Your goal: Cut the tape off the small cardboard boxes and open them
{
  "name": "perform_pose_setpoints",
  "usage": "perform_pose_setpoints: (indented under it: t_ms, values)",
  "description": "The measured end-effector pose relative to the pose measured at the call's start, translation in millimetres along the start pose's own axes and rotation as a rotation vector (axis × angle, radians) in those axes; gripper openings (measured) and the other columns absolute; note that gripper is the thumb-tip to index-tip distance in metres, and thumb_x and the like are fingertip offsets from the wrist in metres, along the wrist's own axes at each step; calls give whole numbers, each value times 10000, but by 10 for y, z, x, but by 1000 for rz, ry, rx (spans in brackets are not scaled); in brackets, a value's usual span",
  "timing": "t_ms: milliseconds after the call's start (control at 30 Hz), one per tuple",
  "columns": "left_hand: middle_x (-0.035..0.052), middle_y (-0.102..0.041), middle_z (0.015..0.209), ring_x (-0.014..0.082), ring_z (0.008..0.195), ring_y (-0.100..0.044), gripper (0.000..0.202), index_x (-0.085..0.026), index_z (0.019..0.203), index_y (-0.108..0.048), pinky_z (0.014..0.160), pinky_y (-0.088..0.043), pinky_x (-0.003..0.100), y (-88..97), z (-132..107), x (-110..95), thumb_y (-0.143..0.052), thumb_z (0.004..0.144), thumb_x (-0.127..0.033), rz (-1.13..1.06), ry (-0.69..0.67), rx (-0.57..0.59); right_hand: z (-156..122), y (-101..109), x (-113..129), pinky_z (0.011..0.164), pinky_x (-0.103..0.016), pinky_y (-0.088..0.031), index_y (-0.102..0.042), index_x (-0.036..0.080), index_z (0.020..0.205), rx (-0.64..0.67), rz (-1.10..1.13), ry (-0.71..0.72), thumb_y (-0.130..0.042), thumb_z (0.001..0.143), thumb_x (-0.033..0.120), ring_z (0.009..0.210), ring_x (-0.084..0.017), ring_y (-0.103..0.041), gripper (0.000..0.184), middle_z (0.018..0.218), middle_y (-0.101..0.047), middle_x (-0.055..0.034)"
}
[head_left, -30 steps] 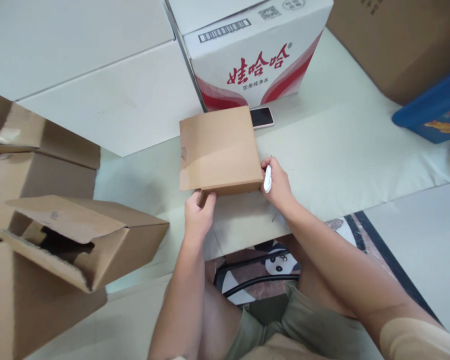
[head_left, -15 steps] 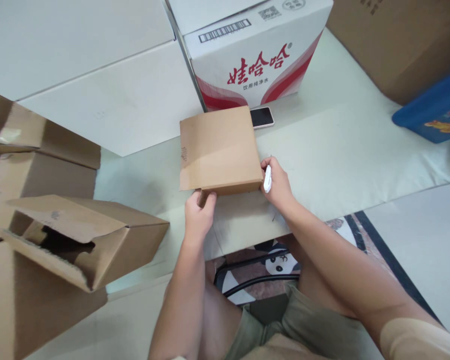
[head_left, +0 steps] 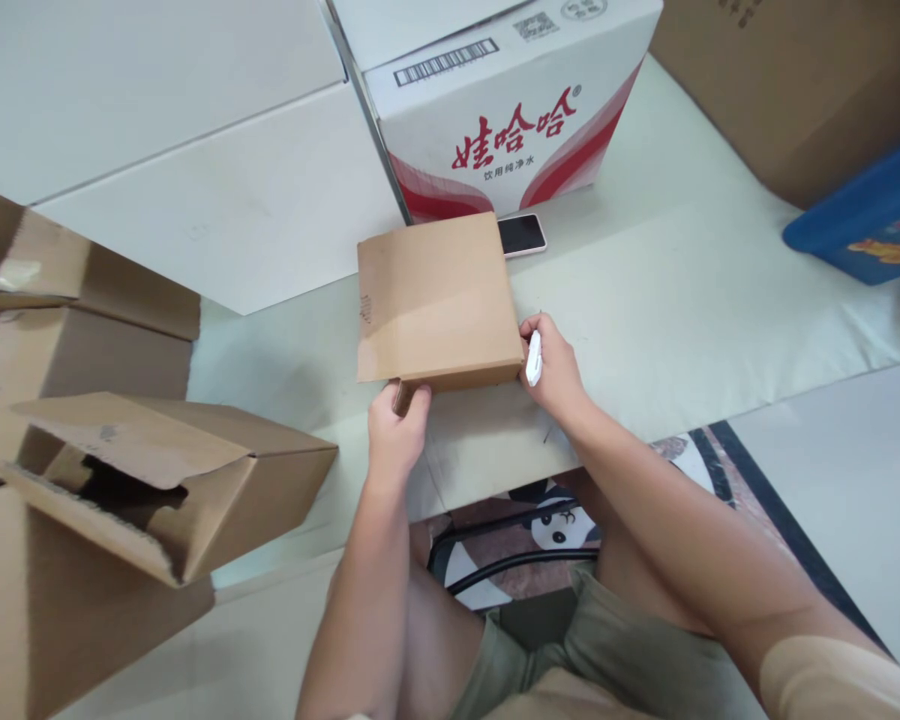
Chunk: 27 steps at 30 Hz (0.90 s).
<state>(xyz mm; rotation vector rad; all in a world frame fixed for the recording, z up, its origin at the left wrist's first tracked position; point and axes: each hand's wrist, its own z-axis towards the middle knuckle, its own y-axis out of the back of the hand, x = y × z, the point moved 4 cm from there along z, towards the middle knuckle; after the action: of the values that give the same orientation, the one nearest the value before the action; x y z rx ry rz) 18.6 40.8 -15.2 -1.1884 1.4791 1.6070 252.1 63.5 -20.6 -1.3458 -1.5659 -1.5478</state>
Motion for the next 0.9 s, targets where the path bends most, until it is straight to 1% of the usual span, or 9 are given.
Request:
perform_pose_setpoints:
  t_ms: [133, 267, 467, 567, 733, 900]
  values:
    - [-29, -433, 571, 142, 572, -402, 338, -241, 602, -467, 557, -348, 300, -6, -1, -28, -651, 734, -492, 2, -3, 14, -1, 0, -11, 684, -327, -359, -465, 277, 889, 3, -2, 17, -517, 805, 400, 666, -195, -509, 158, 689, -547, 24]
    - [-22, -452, 589, 148, 577, -413, 329, -241, 615, -494, 559, -354, 308, -12, 2, -26, -647, 731, -508, 7, 3, 22, 1, -1, -29, 682, -324, -354, -466, 278, 890, -2, -4, 29, -511, 809, 411, 666, -192, -505, 163, 683, -543, 27]
    - [-18, -464, 594, 155, 595, -428, 325, -240, 623, -490, 571, -369, 308, -9, -2, -15, -660, 745, -488, 2, 8, 22, 0, -3, -30, 672, -317, -349, -468, 278, 890, -5, -4, 28, -527, 801, 409, 659, -185, -499, 169, 677, -541, 35]
    - [-10, -482, 616, 159, 611, -437, 320, -235, 633, -508, 568, -364, 306, -9, -5, -12, -667, 748, -488, 0, 19, 24, -1, 0, -21, 670, -317, -351, -468, 278, 892, -2, -2, 24, -540, 784, 395, 660, -185, -501, 175, 675, -539, 38]
    - [-18, -452, 599, 151, 591, -421, 341, -238, 612, -487, 560, -355, 307, -10, -8, -6, -671, 738, -496, -15, 17, 10, 0, -3, -30, 664, -321, -351, -473, 278, 889, -5, -13, 21, -531, 796, 396, 647, -189, -499, 162, 665, -538, 36]
    - [-17, -448, 589, 144, 586, -414, 335, -235, 599, -484, 551, -334, 298, -11, -12, -14, -667, 738, -479, -7, 17, 5, 6, -9, -56, 652, -316, -344, -478, 280, 885, -17, 0, 65, -545, 800, 399, 642, -185, -492, 162, 658, -533, 36]
